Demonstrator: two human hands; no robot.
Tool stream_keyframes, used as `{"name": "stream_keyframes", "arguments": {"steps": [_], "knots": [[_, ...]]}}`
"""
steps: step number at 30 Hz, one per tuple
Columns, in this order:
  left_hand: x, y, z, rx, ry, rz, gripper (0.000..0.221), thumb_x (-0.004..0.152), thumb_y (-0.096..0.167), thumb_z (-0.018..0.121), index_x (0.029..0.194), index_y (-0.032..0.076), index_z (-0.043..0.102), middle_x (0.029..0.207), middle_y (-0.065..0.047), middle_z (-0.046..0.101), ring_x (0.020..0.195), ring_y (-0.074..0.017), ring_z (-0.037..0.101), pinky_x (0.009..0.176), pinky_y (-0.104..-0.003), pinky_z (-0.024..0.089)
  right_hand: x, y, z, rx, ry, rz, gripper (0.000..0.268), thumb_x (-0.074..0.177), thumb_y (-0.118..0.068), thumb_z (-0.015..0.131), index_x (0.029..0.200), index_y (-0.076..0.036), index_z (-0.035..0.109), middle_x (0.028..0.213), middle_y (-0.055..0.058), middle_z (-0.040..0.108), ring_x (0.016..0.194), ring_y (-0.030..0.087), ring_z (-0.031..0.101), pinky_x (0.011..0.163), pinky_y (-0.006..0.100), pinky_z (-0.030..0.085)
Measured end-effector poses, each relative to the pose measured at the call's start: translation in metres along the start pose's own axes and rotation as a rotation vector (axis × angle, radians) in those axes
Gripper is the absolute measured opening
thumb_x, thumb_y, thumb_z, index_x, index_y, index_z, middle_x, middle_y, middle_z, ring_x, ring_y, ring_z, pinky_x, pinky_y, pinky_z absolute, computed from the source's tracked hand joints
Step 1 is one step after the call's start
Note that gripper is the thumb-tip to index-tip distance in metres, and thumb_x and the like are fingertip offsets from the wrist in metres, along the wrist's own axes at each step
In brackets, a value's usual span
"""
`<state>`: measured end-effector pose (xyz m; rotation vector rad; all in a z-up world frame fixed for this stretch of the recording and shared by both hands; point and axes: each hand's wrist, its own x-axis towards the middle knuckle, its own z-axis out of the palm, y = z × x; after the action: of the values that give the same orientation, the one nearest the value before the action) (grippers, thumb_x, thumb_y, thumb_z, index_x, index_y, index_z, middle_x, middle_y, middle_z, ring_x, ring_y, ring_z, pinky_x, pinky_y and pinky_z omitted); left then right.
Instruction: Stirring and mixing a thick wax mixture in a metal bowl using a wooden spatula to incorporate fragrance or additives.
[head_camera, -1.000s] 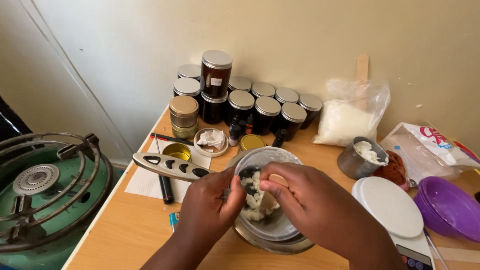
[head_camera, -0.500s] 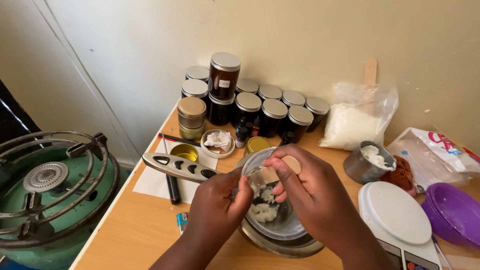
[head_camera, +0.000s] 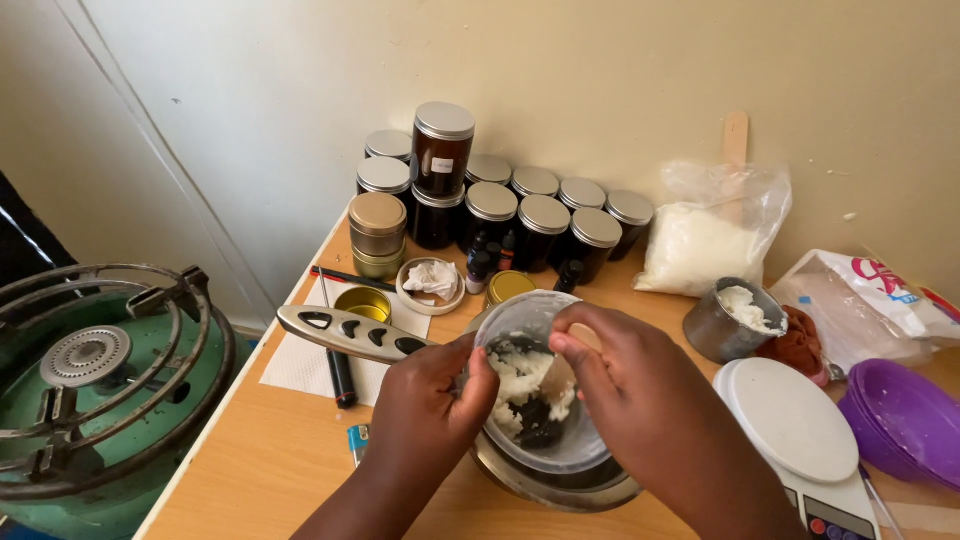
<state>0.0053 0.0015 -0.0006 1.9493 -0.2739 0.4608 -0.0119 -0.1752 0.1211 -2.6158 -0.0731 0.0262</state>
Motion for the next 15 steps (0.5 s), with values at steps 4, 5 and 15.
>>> {"name": "stream_keyframes", "arguments": {"steps": [4,5,15], "knots": [[0.0,0.0,0.0,-0.045,-0.018,0.028,0.032,0.102,0.025,0.055,0.077,0.012,0.07,0.054,-0.001,0.052,0.054,-0.0138,0.047,0.053,-0.035,0.035,0.007,0.014,0.019,0.037,0.09,-0.348,0.027,0.103,-0.024,0.056,0.119,-0.015,0.076,0.115,0.002,0.087,0.105,0.019,0.084,0.085,0.034,0.06],[0.0,-0.002,0.001,-0.029,-0.012,0.038,0.033,0.103,0.026,0.055,0.076,0.012,0.067,0.054,-0.001,0.048,0.053,-0.0139,0.044,0.053,-0.036,0.033,0.007,0.011,0.021,0.062,0.129,-0.376,0.022,0.106,-0.025,0.054,0.113,-0.015,0.073,0.098,0.002,0.079,0.085,0.019,0.075,0.075,0.035,0.054],[-0.004,-0.003,0.004,0.016,0.049,0.055,0.031,0.101,0.024,0.059,0.071,0.013,0.061,0.054,-0.002,0.044,0.053,-0.0155,0.041,0.053,-0.037,0.033,0.007,-0.003,0.015,0.304,0.012,0.068,0.03,0.107,-0.037,0.053,0.1,-0.015,0.072,0.068,0.007,0.076,0.051,0.018,0.073,0.057,0.031,0.055]]}}
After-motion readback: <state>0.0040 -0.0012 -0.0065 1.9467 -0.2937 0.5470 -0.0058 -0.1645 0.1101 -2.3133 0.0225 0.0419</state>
